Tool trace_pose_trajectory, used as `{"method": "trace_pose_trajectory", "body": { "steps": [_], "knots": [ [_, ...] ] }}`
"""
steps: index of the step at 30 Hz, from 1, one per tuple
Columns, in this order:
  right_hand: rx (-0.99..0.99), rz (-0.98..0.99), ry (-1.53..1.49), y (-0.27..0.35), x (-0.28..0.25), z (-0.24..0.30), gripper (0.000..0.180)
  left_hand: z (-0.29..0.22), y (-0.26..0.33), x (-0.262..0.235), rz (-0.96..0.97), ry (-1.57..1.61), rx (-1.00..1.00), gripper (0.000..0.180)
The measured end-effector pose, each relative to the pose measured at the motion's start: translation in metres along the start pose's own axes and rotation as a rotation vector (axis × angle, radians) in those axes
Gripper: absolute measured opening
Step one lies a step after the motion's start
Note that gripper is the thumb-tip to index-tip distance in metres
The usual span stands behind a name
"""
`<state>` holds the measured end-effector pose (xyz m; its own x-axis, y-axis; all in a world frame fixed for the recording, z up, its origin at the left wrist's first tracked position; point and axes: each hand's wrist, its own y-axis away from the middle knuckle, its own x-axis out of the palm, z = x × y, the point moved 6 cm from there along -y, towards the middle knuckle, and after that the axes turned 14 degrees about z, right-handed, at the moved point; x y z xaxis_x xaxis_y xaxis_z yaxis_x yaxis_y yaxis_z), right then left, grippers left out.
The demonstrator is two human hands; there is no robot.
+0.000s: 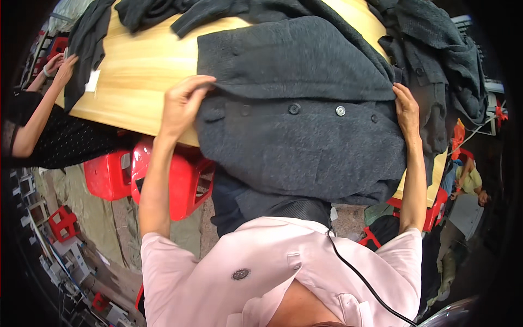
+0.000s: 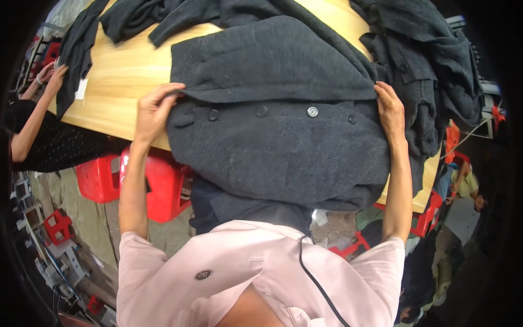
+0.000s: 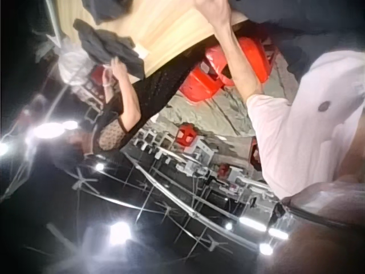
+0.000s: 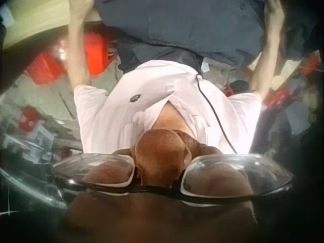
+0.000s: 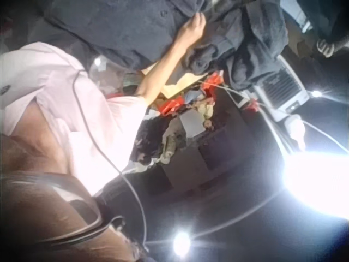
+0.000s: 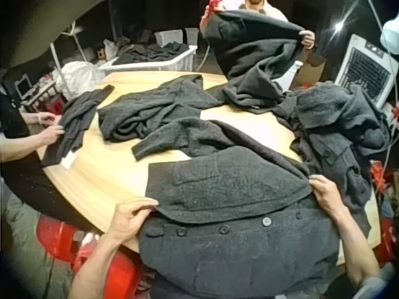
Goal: The recorder is buttoning a series of dark grey knitted sweaters on a wooden table.
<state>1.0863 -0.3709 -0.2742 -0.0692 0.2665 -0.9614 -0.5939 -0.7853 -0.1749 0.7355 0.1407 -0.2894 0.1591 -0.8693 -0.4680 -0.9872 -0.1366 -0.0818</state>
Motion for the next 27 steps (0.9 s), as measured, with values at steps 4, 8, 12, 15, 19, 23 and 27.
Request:
{"method": "trace_pose_trajectory", "body": {
  "steps": [4,8,12,15,19,23,27],
  "knots": [
    [0.098,0.112,0.266,0.003,0.001,0.008,0.036,-0.025,0.004,0.017,-0.139,-0.148,0.108,0.022],
    [0.13,0.023,0.449,-0.012,-0.016,0.112,0.052,-0.031,0.022,0.028,-0.19,-0.288,0.17,0.02],
    [-0.227,-0.048,-0.166,-0.029,-0.001,0.288,0.033,-0.035,0.039,0.038,-0.247,-0.239,0.152,0.017],
    [-0.496,0.073,-0.232,-0.036,0.053,0.373,0.028,-0.036,0.041,0.043,-0.244,-0.141,0.121,0.015],
    [-0.485,0.107,-0.133,-0.048,0.091,0.41,0.031,-0.02,0.038,0.027,-0.152,0.064,0.039,0.014],
    [-0.297,0.022,-0.237,-0.054,0.084,0.391,0.029,-0.001,0.026,0.01,-0.058,0.227,-0.109,0.015],
    [-0.449,0.087,-0.154,-0.055,0.086,0.398,0.021,-0.005,0.007,0.001,-0.027,0.338,-0.095,0.016]
  ]
}}
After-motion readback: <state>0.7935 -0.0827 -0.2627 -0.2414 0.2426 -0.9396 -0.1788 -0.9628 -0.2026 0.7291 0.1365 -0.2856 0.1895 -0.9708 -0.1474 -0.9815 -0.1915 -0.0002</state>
